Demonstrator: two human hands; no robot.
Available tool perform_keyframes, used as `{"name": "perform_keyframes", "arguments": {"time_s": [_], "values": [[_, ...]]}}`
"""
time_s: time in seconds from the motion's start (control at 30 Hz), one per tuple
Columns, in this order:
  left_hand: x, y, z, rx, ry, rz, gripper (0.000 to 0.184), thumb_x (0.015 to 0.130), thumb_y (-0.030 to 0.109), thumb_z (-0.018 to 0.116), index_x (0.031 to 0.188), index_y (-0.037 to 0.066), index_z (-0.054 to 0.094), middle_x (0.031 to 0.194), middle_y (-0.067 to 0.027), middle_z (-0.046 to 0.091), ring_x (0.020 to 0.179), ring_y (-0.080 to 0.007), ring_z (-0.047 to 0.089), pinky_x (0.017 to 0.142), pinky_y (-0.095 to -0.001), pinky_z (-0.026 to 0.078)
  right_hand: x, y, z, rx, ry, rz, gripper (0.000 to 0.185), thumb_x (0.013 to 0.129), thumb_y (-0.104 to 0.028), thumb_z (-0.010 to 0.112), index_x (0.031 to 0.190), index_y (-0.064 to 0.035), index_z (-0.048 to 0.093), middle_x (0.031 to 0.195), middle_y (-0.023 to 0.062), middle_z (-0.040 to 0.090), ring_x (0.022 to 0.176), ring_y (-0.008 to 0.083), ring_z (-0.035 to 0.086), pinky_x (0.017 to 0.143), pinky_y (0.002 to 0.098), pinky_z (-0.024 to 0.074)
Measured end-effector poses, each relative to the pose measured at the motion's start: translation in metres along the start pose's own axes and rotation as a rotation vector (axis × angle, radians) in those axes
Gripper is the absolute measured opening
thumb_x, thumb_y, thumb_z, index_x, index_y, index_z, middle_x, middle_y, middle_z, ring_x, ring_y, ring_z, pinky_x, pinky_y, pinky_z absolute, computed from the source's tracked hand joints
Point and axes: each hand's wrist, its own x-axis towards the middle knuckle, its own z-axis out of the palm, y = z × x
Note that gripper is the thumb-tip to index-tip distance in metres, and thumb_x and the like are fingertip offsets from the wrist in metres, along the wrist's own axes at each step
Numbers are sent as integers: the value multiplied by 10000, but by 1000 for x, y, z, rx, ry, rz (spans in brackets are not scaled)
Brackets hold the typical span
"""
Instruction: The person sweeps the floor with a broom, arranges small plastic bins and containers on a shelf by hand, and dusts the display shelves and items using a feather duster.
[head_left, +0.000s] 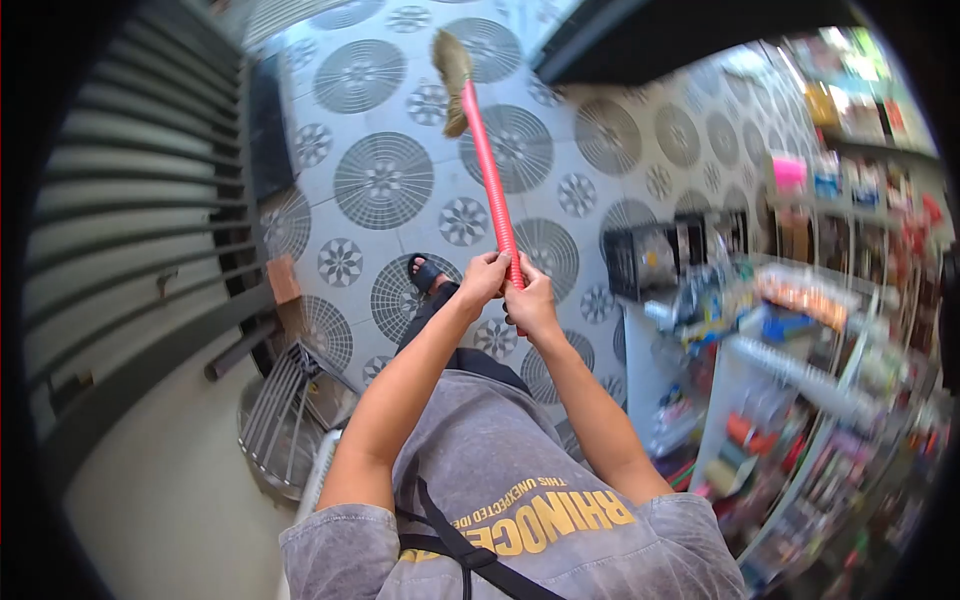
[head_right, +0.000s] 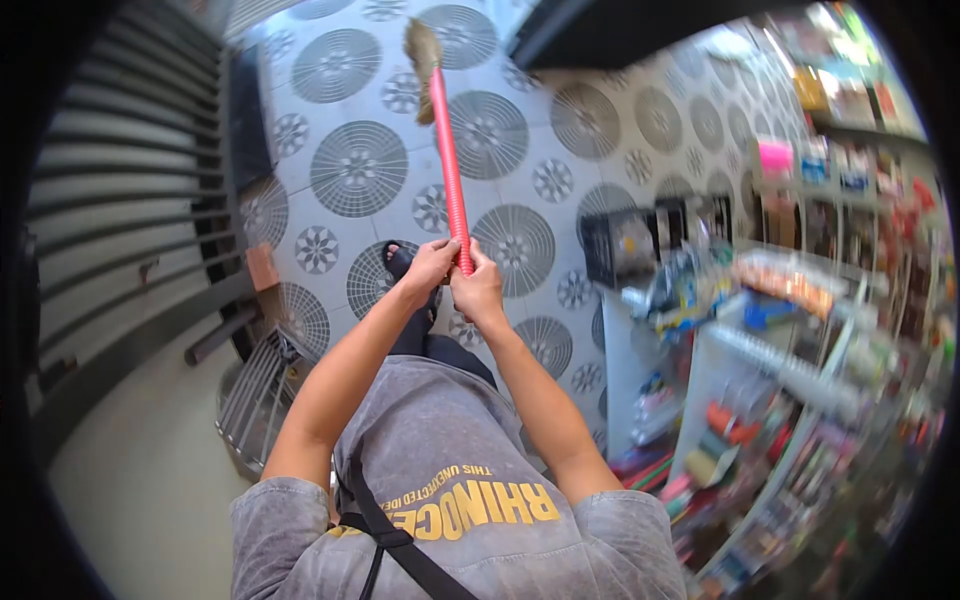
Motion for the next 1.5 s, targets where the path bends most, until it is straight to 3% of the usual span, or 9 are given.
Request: {"name": "perform_keyframes", "arguments": {"time_s": [0.4,0.47,0.5,0.77,0.9,1.07,1.33,1.37,1.5], "values": [[-110,-232,121,951,-608,-444,444,780,432,621,815,-7,674,703,-129,647,613,-200,629,557,-333,495,-234,199,-50,492,713,550,275,730,10,528,993,27,605,714,79,601,646,113,546,580,285,441],[-114,-244,120,1226,-702,-371,509,747,483,622,801,-20,668,728,-166,650,674,-252,654,611,-352,511,-243,205,-41,601,767,634,263,741,29,512,986,28,609,722,65,602,646,101,527,575,267,435],[-113,-245,116,1274,-713,-350,539,725,497,619,785,-37,663,747,-179,653,720,-270,661,651,-360,516,-240,206,-33,641,772,611,181,826,12,438,949,-10,569,608,93,558,389,146,480,324,286,364],[-49,-148,18,1449,-469,-403,596,619,486,719,846,-61,658,787,-194,662,732,-231,672,605,-316,530,-153,142,37,844,514,647,188,758,18,484,892,47,612,573,76,538,406,162,508,340,324,377],[-13,-51,-47,1190,-127,-316,340,683,372,742,742,46,663,636,-32,591,525,-160,560,443,-305,436,-77,52,70,704,350,437,163,758,4,501,882,41,600,589,103,565,389,177,518,322,343,378],[17,44,-90,791,55,-308,303,749,348,703,829,60,658,739,-32,614,649,-146,581,557,-317,453,15,3,116,642,249,286,122,781,-28,530,874,6,600,671,106,595,458,171,556,338,325,402],[26,87,-68,941,-48,-239,306,720,329,724,782,34,671,680,-30,616,599,-115,577,539,-273,424,16,-16,90,830,154,281,169,796,-3,520,937,-33,610,604,31,543,403,107,470,331,278,340],[21,86,-53,978,-80,-296,310,708,321,740,755,23,670,663,-35,617,559,-110,567,488,-251,406,4,-12,82,792,149,316,335,805,-23,599,1137,-69,575,586,-1,513,426,73,456,347,240,340],[27,19,-23,1208,-372,-411,362,708,346,748,750,-4,668,655,-54,630,495,-120,565,429,-239,429,-59,34,57,736,351,406,496,800,-25,609,1274,-120,500,585,-5,509,441,75,465,361,232,363]]}}
